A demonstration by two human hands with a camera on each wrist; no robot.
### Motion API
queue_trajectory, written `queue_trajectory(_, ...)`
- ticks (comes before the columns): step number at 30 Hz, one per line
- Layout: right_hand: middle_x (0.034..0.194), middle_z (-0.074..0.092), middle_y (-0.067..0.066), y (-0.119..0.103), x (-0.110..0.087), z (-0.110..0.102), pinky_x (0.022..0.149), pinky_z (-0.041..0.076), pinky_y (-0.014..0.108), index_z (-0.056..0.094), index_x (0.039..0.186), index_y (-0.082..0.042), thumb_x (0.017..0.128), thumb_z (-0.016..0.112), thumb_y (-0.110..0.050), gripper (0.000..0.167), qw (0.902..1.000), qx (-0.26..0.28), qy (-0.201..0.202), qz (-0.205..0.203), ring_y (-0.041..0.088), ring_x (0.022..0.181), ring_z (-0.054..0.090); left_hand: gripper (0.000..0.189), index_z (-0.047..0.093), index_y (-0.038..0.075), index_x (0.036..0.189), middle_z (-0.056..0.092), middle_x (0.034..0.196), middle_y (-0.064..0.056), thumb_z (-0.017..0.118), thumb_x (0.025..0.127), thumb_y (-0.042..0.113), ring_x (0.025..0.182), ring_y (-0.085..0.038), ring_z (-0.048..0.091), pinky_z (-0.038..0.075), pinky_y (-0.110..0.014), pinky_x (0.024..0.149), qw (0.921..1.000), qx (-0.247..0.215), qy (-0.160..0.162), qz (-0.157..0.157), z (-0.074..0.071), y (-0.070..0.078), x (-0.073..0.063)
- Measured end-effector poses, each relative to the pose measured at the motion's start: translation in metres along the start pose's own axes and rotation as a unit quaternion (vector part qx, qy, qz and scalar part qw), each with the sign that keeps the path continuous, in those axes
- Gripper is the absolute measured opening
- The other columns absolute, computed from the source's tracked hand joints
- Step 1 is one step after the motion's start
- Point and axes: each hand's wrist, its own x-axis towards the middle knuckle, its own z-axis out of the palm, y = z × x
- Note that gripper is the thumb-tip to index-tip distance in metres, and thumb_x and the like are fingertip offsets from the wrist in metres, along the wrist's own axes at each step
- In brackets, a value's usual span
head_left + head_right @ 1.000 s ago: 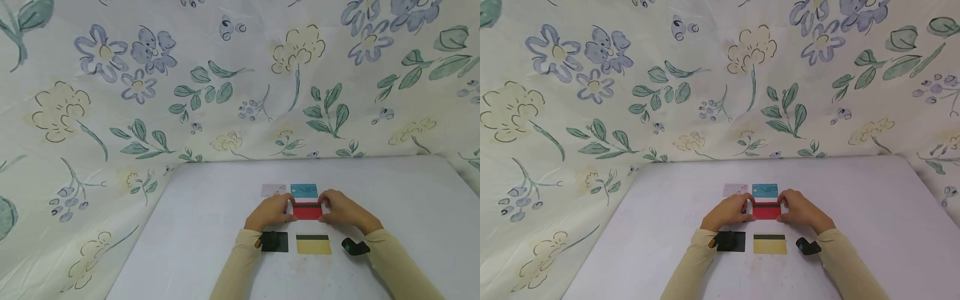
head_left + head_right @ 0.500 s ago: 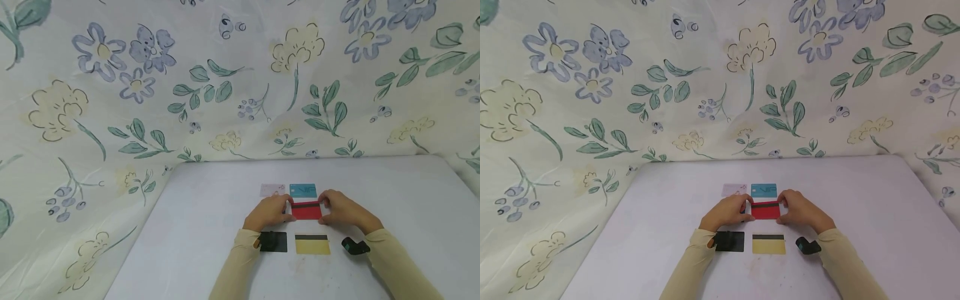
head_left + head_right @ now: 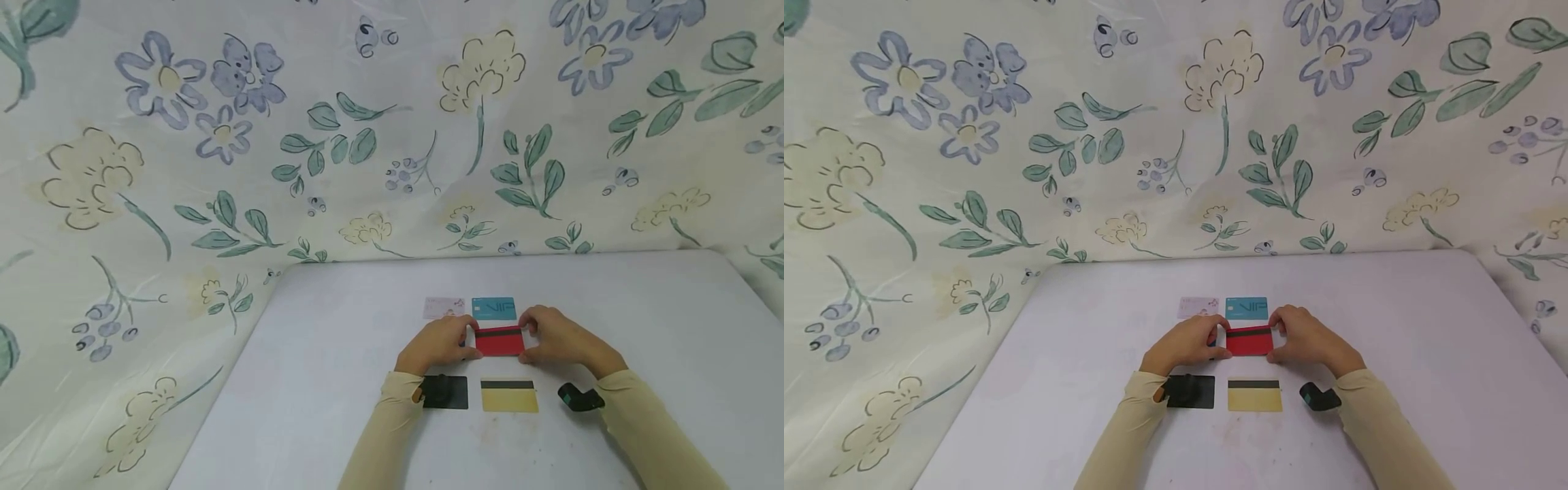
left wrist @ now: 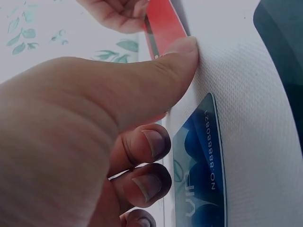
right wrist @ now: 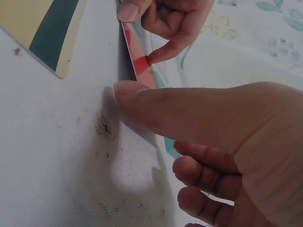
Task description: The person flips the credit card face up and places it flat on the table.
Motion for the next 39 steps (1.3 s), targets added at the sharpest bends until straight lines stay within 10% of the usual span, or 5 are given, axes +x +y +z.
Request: queue_trajectory(39, 0.099, 0.058, 0.008, -0.004, 0.006, -0.021, 0.077, 0.049, 0.034, 0.063, 0.121, -0.003, 0.075, 0.093, -0.029, 0.061, 0.9993, -0.014, -0.003, -0.035, 0.023, 0.096, 0.052, 0.061, 0.061, 0.02, 0.14, 0.065, 0.092, 0.005, 0.076, 0.089, 0.05, 0.082, -0.008, 0.056, 0.046, -0.017, 0.067, 0.9989, 0.007, -0.003, 0.045, -0.017, 0.012, 0.005)
